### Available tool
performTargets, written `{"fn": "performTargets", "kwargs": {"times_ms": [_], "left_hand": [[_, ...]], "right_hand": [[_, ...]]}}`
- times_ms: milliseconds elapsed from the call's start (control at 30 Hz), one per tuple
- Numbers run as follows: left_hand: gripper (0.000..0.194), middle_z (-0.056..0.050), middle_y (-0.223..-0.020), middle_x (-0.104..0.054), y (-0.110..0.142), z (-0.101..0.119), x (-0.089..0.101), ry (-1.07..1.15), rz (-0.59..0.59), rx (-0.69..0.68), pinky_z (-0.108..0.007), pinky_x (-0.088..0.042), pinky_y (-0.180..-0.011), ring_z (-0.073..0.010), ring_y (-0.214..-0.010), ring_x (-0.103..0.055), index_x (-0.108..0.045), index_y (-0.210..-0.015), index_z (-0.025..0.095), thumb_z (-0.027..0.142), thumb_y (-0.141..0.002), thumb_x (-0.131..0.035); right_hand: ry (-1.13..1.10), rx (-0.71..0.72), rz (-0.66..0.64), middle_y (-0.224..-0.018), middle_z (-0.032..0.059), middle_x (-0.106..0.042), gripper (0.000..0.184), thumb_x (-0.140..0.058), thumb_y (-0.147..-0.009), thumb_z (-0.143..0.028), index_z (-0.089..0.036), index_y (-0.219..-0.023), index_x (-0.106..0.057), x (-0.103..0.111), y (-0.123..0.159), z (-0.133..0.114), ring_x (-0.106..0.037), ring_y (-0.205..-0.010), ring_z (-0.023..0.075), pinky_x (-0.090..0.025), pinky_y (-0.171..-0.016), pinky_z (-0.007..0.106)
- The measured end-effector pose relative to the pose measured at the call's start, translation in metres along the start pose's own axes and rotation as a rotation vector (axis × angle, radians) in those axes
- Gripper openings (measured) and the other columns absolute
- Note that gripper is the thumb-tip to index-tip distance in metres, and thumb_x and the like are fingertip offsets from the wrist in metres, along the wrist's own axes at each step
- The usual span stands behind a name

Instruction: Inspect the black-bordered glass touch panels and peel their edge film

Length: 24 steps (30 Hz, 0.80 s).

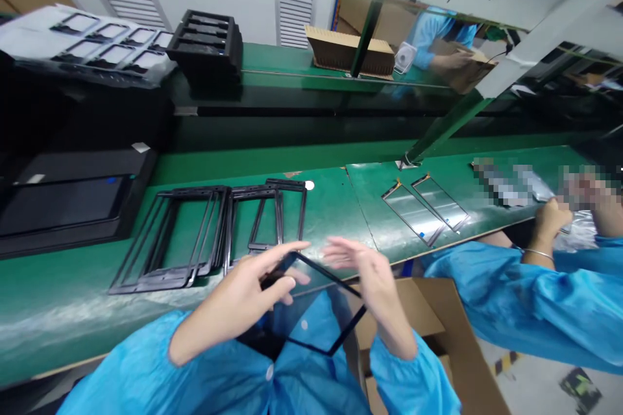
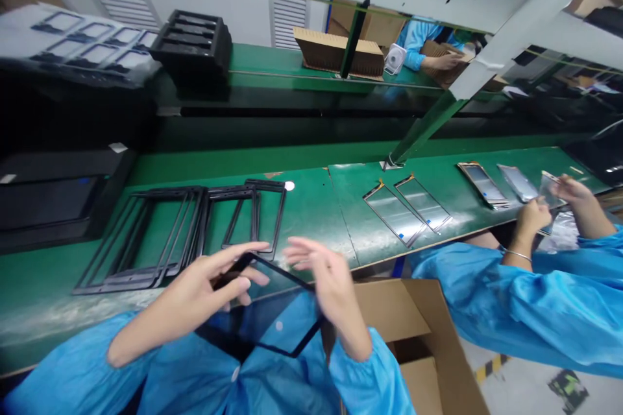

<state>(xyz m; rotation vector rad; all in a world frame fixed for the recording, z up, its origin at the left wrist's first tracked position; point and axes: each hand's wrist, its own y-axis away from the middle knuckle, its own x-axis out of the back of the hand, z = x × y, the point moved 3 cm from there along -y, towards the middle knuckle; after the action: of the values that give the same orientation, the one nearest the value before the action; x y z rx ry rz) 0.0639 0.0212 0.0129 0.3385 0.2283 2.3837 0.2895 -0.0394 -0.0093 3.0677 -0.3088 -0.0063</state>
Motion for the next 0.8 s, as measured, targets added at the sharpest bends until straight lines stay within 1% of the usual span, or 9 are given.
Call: {"fn": "performTargets", "kwargs": {"times_ms": [100, 233, 300, 367, 400, 467, 533, 667, 800], "left_hand": [[0.047, -0.012, -0.108, -0.084, 0.007, -0.006, 0.007, 0.297, 0.225, 0.078, -0.026, -0.06, -0.055, -0.0226, -0.073, -0.081, -0.06, -0.137, 0.022, 0.044, -0.098, -0.071], [0.054, -0.015, -0.108, -0.084, 0.009, -0.017, 0.009, 0.365, 0.348, 0.055, -0.029, -0.06, -0.053, -0.0238, -0.068, -0.08, -0.052, -0.136, 0.02, 0.049, -0.097, -0.074], [0.05, -0.017, -0.12, -0.081, 0.007, -0.02, 0.011, 0.219, 0.372, -0.007, -0.033, -0.065, -0.062, -0.027, -0.082, -0.082, -0.052, -0.138, 0.021, 0.048, -0.1, -0.07], [0.048, -0.018, -0.141, -0.072, 0.005, -0.017, 0.014, -0.087, 0.436, -0.15, -0.043, -0.066, -0.09, -0.0318, -0.115, -0.078, -0.054, -0.145, 0.023, 0.04, -0.102, -0.067], [0.048, -0.016, -0.149, -0.068, 0.004, -0.013, 0.016, -0.269, 0.46, -0.247, -0.049, -0.059, -0.107, -0.0331, -0.131, -0.07, -0.056, -0.148, 0.024, 0.036, -0.102, -0.067], [0.045, -0.011, -0.15, -0.069, 0.0, -0.004, 0.015, -0.58, 0.431, -0.435, -0.058, -0.038, -0.127, -0.0329, -0.143, -0.06, -0.063, -0.147, 0.027, 0.031, -0.102, -0.068], [0.031, -0.006, -0.129, -0.08, -0.005, 0.002, 0.014, -0.718, 0.337, -0.569, -0.057, -0.032, -0.13, -0.0287, -0.126, -0.071, -0.073, -0.135, 0.026, 0.03, -0.105, -0.066], [0.021, -0.001, -0.103, -0.084, -0.01, 0.008, 0.013, -0.702, 0.271, -0.662, -0.047, -0.043, -0.121, -0.0196, -0.092, -0.079, -0.079, -0.12, 0.023, 0.025, -0.108, -0.062], [0.03, -0.007, -0.119, -0.084, -0.008, 0.008, -0.001, -0.717, 0.256, -0.678, -0.042, -0.056, -0.102, -0.0265, -0.105, -0.078, -0.077, -0.133, 0.022, 0.025, -0.105, -0.064]], "right_hand": [[0.008, -0.025, 0.142, -0.116, 0.0119, -0.085, 0.049, -0.058, -0.104, -0.063, -0.023, -0.117, -0.084, 0.032, 0.004, 0.013, -0.082, -0.105, 0.0278, -0.066, -0.087, 0.037], [-0.191, -0.1, 0.17, -0.089, 0.0101, -0.087, 0.044, -0.073, -0.097, -0.055, -0.021, -0.124, -0.077, 0.035, 0.015, 0.027, -0.082, -0.066, 0.0265, -0.068, -0.065, 0.037], [-0.204, -0.084, 0.241, -0.081, 0.0074, -0.086, 0.04, -0.081, -0.092, -0.047, -0.021, -0.122, -0.074, 0.027, 0.019, 0.025, -0.08, -0.057, 0.0244, -0.066, -0.059, 0.034], [-0.174, -0.072, 0.263, -0.079, 0.0079, -0.085, 0.035, -0.082, -0.092, -0.044, -0.02, -0.116, -0.073, 0.019, 0.021, 0.021, -0.08, -0.057, 0.0241, -0.065, -0.057, 0.031], [-0.163, -0.068, 0.254, -0.08, 0.0085, -0.086, 0.034, -0.082, -0.092, -0.044, -0.02, -0.113, -0.072, 0.016, 0.021, 0.019, -0.081, -0.057, 0.0243, -0.066, -0.056, 0.03], [-0.15, -0.064, 0.229, -0.079, 0.0093, -0.086, 0.034, -0.082, -0.092, -0.046, -0.019, -0.111, -0.071, 0.014, 0.022, 0.017, -0.081, -0.056, 0.0249, -0.066, -0.055, 0.03], [-0.144, -0.06, 0.227, -0.078, 0.0096, -0.085, 0.034, -0.083, -0.092, -0.047, -0.019, -0.109, -0.071, 0.016, 0.024, 0.017, -0.081, -0.055, 0.0253, -0.067, -0.054, 0.031], [-0.142, -0.032, 0.254, -0.075, 0.0095, -0.085, 0.033, -0.084, -0.091, -0.046, -0.019, -0.107, -0.073, 0.017, 0.026, 0.014, -0.08, -0.053, 0.0255, -0.066, -0.051, 0.03], [-0.176, -0.04, 0.136, -0.076, 0.0084, -0.085, 0.032, -0.084, -0.09, -0.046, -0.02, -0.107, -0.076, -0.006, 0.022, 0.01, -0.081, -0.054, 0.0255, -0.067, -0.052, 0.03]]}}
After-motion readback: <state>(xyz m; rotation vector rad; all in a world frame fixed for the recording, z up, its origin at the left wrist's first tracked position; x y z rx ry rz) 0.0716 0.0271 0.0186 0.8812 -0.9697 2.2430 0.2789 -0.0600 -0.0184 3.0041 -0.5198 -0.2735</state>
